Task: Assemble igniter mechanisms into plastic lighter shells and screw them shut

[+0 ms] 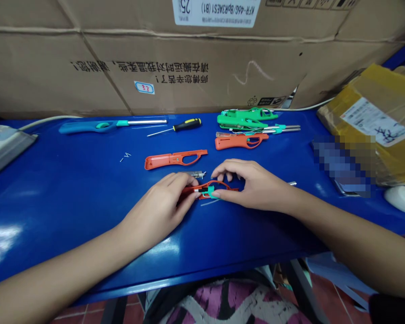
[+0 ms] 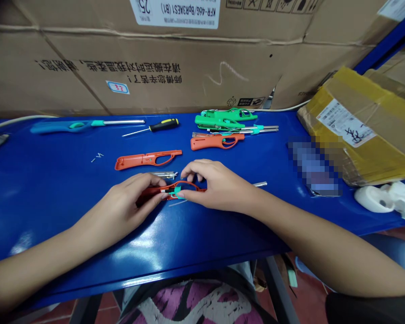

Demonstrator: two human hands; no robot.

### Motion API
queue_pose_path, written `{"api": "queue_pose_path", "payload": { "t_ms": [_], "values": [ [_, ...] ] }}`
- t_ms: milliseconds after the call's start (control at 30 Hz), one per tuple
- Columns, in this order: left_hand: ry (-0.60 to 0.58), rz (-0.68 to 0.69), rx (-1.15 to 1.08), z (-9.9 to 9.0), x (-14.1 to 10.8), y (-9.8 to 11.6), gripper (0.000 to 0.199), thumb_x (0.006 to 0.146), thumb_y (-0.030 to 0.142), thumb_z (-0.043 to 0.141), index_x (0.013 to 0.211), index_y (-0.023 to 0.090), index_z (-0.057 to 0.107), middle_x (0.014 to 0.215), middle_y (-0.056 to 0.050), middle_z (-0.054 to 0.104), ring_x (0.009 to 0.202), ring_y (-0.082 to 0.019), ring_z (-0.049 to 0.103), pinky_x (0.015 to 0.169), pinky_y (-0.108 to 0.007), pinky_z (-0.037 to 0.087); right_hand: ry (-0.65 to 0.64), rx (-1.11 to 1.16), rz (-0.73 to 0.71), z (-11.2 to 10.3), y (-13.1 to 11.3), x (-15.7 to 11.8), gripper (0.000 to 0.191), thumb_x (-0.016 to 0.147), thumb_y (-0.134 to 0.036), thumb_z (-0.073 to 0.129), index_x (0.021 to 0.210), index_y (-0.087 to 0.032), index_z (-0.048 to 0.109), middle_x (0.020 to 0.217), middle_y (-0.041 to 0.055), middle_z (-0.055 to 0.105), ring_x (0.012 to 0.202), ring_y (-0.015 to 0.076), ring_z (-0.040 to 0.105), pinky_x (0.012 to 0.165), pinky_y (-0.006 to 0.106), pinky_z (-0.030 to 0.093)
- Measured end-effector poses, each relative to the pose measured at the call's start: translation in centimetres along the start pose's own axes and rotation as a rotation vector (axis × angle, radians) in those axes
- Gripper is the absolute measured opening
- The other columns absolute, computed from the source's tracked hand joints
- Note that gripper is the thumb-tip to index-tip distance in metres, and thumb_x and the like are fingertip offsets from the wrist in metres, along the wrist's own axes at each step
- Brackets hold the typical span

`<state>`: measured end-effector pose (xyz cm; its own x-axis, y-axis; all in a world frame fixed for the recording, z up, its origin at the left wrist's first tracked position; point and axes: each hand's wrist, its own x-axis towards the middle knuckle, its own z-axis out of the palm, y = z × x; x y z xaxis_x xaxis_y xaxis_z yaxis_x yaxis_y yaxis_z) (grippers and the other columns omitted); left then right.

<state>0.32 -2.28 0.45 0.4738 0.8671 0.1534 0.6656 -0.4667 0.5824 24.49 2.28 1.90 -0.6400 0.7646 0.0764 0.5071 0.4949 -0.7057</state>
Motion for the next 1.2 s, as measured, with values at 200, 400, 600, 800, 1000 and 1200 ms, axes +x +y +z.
{"api": "queue_pose_path", "payload": {
  "t_ms": [200,400,600,800,1000,1200],
  "values": [
    [-0.006,0.099,-0.003,0.1,0.3,0.4,0.019,0.099,0.026,0.055,0.112,0.017,0.065,0.108,-0.008,0.066,0.100,-0.022,0.064,0.088,-0.037,0.052,-0.038,0.017,-0.005,0.3,-0.3,0.0,0.006,0.086,-0.024,0.071,0.086,-0.019,0.068,0.082,0.0009,0.066,0.082,0.0155,0.059,0.075,0.028,0.045],
    [-0.025,0.109,-0.062,0.2,0.2,0.2,0.017,0.101,0.025,0.053,0.108,0.016,0.066,0.106,-0.006,0.065,0.095,-0.018,0.064,0.085,-0.033,0.052,-0.063,0.025,0.033,0.2,-0.8,0.1,0.005,0.086,-0.022,0.071,0.087,-0.018,0.069,0.082,0.0006,0.065,0.078,0.0141,0.058,0.073,0.027,0.043],
    [-0.026,0.122,-0.073,0.2,0.6,0.2,0.016,0.101,0.024,0.054,0.106,0.016,0.066,0.103,-0.007,0.065,0.093,-0.018,0.062,0.083,-0.032,0.051,-0.061,0.024,-0.011,0.4,-0.3,0.1,0.005,0.090,-0.022,0.068,0.088,-0.019,0.065,0.085,0.0004,0.064,0.082,0.0147,0.057,0.075,0.027,0.042],
    [-0.035,0.118,-0.092,0.1,0.6,0.3,0.016,0.101,0.024,0.053,0.103,0.016,0.067,0.101,-0.007,0.067,0.090,-0.018,0.062,0.081,-0.032,0.051,-0.078,0.005,-0.044,0.8,-0.2,0.0,0.007,0.091,-0.022,0.067,0.088,-0.019,0.062,0.085,-0.0001,0.063,0.080,0.0140,0.055,0.075,0.027,0.040],
    [-0.059,0.053,-0.140,-0.2,0.8,0.5,0.020,0.100,0.028,0.053,0.104,0.018,0.069,0.099,-0.006,0.071,0.087,-0.019,0.066,0.077,-0.030,0.052,-0.083,0.127,0.057,0.7,-0.3,0.1,0.009,0.090,-0.027,0.068,0.091,-0.018,0.067,0.083,-0.0014,0.063,0.073,0.0114,0.054,0.067,0.025,0.042],
    [-0.109,-0.264,-0.478,-0.6,1.1,1.4,0.023,0.095,0.038,0.059,0.090,0.019,0.072,0.075,0.000,0.070,0.059,-0.012,0.059,0.054,-0.021,0.046,-0.093,0.335,0.175,0.2,-0.5,0.4,0.025,0.086,-0.031,0.069,0.108,-0.018,0.066,0.089,0.0011,0.065,0.076,0.0123,0.058,0.067,0.026,0.046]
  ]
}}
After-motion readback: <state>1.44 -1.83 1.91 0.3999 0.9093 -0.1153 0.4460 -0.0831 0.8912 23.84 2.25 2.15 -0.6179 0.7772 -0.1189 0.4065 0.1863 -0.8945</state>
